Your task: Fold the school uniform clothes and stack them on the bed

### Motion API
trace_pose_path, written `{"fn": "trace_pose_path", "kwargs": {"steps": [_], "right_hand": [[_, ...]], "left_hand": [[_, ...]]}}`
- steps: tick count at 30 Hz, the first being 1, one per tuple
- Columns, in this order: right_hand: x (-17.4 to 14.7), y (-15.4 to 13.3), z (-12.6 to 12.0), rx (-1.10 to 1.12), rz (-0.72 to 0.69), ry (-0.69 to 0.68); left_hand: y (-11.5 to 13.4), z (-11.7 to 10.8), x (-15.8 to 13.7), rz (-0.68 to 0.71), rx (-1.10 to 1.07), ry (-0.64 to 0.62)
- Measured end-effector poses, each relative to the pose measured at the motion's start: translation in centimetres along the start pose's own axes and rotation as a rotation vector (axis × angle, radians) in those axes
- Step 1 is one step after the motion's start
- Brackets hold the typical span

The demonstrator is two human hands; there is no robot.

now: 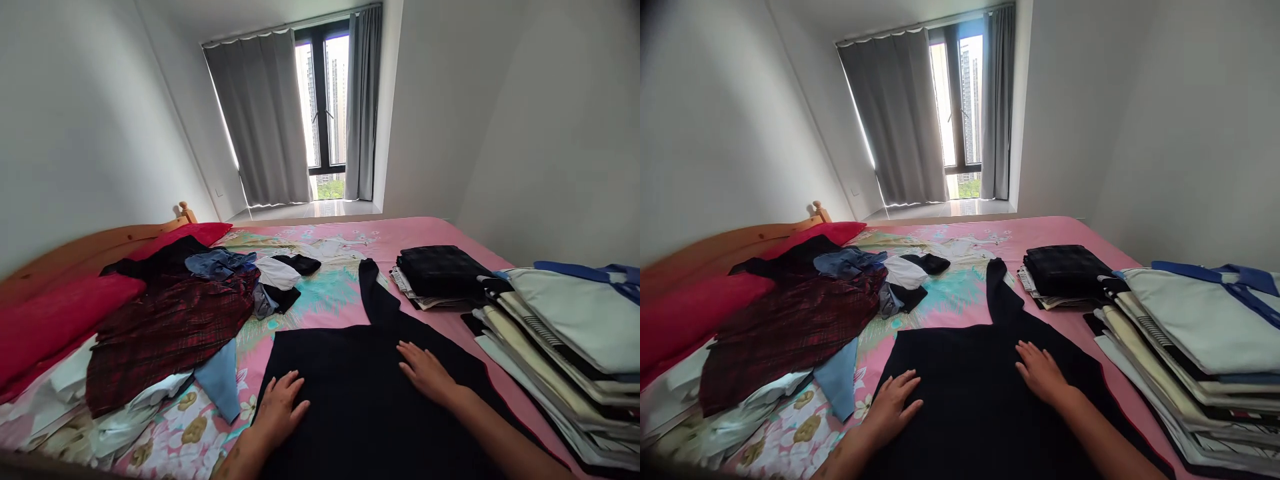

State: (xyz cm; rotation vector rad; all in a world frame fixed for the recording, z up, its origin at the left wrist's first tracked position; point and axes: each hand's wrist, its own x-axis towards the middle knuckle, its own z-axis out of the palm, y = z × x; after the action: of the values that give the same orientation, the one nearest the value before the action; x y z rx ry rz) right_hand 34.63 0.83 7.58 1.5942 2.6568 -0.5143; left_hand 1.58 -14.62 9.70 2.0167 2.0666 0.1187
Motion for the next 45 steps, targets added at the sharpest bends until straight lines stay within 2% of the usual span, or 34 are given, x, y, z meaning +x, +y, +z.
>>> {"fn": "trace_pose_path", "kwargs": {"steps": [1,3,5,6,8,11,12,14,16,17,18,19,21,23,26,29,32,37,41,45], "right_hand": [[0.3,0.6,0.0,0.0,0.022,0.027],[0.7,0.9,0.3,0.024,-0.103,0.045],[1.0,0.8,0.6,0.047,-0.299,0.026],[1.3,0.9,0.8,0.046,-0.345,0.014],[2.3,1.9,0.9,0.02,-0.283,0.019],[4.4,3.8,0.8,-0.026,-0.012,0.106],[5.1,4.1,0.9,-0.034,0.039,0.151],[6.2,3.8,1.0,-0.035,0.004,0.216],[7.1,2.9,1.4,-0.032,-0.165,0.219],[7.6,2.6,1.6,-0.036,-0.227,0.216],[8.0,2.6,1.7,-0.046,-0.231,0.235],[8.4,3.0,1.8,-0.063,-0.171,0.285],[9.1,4.9,1.4,-0.093,0.083,0.408],[9.5,7.7,0.6,-0.095,0.318,0.435],[9.7,11.5,-0.9,-0.057,0.419,0.33],[10.1,13.4,-1.9,-0.024,0.459,0.29],[11.0,13.4,-1.9,0.007,0.479,0.287],[12.9,12.1,-1.5,0.02,0.416,0.321],[15.1,10.6,-1.8,0.028,0.292,0.375],[18.6,8.9,-2.0,0.066,0.159,0.376]], "left_hand": [[-0.1,0.1,0.5,0.0,0.002,0.055],[0.2,0.6,1.8,0.078,-0.004,0.093],[0.3,1.3,3.2,0.166,-0.003,0.036],[0.2,1.6,3.8,0.173,0.006,0.003],[-0.3,2.0,4.8,0.101,0.031,-0.024],[-1.2,2.0,5.9,-0.106,0.08,0.031],[-1.3,2.0,6.3,-0.136,0.092,0.051],[-1.2,1.9,7.1,-0.063,0.098,0.058],[-1.1,2.0,8.1,0.055,0.09,0.041],[-1.2,2.2,8.7,0.073,0.09,0.036],[-1.3,2.4,9.2,0.059,0.093,0.039],[-1.6,2.7,9.6,0.027,0.1,0.05],[-2.3,3.4,10.3,-0.011,0.115,0.086],[-3.0,4.0,10.5,-0.001,0.125,0.123],[-3.4,4.5,10.5,0.01,0.134,0.163],[-3.2,4.7,10.4,0.02,0.145,0.197],[-3.2,4.9,10.5,0.031,0.155,0.224],[-3.3,5.1,10.5,0.03,0.163,0.227],[-2.8,4.6,10.0,0.015,0.139,0.153],[-2.9,3.1,10.4,-0.005,0.055,0.037]]}}
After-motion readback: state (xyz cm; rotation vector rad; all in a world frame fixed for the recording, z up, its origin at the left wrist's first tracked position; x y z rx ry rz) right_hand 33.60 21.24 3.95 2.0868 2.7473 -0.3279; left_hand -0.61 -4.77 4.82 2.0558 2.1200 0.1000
